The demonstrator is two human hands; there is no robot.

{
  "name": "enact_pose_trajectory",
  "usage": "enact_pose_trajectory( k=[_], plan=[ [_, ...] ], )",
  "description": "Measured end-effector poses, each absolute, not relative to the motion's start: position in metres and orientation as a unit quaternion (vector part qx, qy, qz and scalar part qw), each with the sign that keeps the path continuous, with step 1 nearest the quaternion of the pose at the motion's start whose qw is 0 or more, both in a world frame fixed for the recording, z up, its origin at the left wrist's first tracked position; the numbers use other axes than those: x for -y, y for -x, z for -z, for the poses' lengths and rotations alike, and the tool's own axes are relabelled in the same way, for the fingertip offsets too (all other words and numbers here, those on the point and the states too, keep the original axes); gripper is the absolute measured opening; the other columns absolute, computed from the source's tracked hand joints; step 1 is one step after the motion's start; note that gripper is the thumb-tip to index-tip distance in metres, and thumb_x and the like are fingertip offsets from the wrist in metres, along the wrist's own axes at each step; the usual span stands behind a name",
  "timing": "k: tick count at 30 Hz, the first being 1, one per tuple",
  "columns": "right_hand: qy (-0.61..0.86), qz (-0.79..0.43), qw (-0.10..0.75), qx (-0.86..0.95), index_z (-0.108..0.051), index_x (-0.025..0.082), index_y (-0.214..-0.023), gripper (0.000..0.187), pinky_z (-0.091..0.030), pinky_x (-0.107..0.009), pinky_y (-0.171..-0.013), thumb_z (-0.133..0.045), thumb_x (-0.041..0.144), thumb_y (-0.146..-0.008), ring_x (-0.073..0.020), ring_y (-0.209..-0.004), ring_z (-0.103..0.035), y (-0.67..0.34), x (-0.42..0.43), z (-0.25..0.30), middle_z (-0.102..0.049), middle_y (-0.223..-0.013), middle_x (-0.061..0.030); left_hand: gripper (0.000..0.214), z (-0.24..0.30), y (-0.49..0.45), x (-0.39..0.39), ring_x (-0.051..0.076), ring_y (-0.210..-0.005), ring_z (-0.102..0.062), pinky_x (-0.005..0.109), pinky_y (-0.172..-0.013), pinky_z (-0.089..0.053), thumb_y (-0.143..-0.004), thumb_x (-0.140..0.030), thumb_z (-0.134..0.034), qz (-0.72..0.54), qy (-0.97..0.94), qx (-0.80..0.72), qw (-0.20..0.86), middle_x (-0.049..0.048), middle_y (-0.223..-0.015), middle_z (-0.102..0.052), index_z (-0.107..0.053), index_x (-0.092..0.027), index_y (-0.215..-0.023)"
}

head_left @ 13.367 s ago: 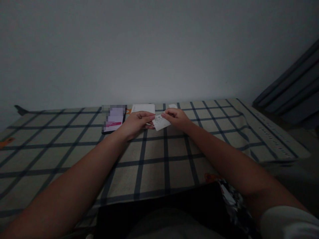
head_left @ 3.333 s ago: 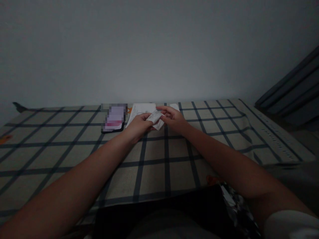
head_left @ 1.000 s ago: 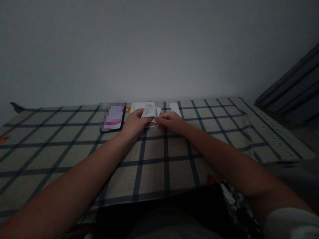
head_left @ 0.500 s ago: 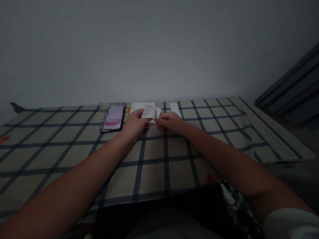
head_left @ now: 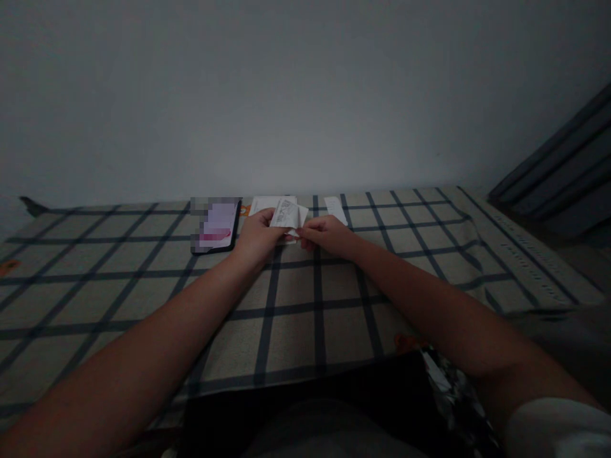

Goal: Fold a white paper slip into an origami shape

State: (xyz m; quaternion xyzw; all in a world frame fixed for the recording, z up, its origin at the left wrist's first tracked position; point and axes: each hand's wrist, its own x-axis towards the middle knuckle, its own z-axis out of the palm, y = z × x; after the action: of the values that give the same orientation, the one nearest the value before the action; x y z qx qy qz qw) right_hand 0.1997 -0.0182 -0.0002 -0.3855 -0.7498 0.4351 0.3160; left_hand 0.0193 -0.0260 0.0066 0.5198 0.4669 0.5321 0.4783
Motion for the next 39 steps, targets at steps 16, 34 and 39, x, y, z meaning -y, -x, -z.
enact_pose_trajectory(
  k=[16,34,39],
  plan=[
    [0.346,-0.465,0.316,0.751,-0.061,0.017,-0.078,0.027,-0.042,-0.023,-0.058,-0.063,0.042,-0.087,-0.0105,-0.062,-0.056,-0.2,0.014,0.007,-0.063,-0.069,0.0007,0.038,-0.004,-0.019,0.02,0.014,-0.072,-0.065,0.02,-0.057,-0.052,-0.055,-0.024,-0.086,-0.527,-0.46,-0.453,0.554,0.0048,-0.087,-0.071,-0.071,-0.014,-0.089],
    [0.321,-0.267,0.429,0.801,-0.071,0.019,-0.096,0.032,-0.045,-0.029,-0.075,-0.063,0.05,-0.089,-0.0172,-0.089,-0.057,-0.211,0.014,-0.01,-0.065,-0.097,-0.0055,0.041,-0.014,-0.021,0.037,0.015,-0.067,-0.064,0.023,-0.053,-0.05,-0.062,-0.02,-0.084,-0.386,-0.558,-0.417,0.604,0.0047,-0.087,-0.071,-0.072,-0.022,-0.102],
    [0.334,-0.364,0.44,0.75,-0.069,0.017,-0.091,0.032,-0.044,-0.027,-0.073,-0.067,0.048,-0.084,-0.0145,-0.079,-0.057,-0.21,0.014,-0.01,-0.067,-0.088,-0.0032,0.044,-0.018,-0.02,0.04,0.011,-0.048,-0.048,0.022,-0.042,-0.035,-0.071,-0.038,-0.077,-0.421,-0.6,-0.415,0.539,0.0001,-0.067,-0.063,-0.073,-0.022,-0.112]
  ],
)
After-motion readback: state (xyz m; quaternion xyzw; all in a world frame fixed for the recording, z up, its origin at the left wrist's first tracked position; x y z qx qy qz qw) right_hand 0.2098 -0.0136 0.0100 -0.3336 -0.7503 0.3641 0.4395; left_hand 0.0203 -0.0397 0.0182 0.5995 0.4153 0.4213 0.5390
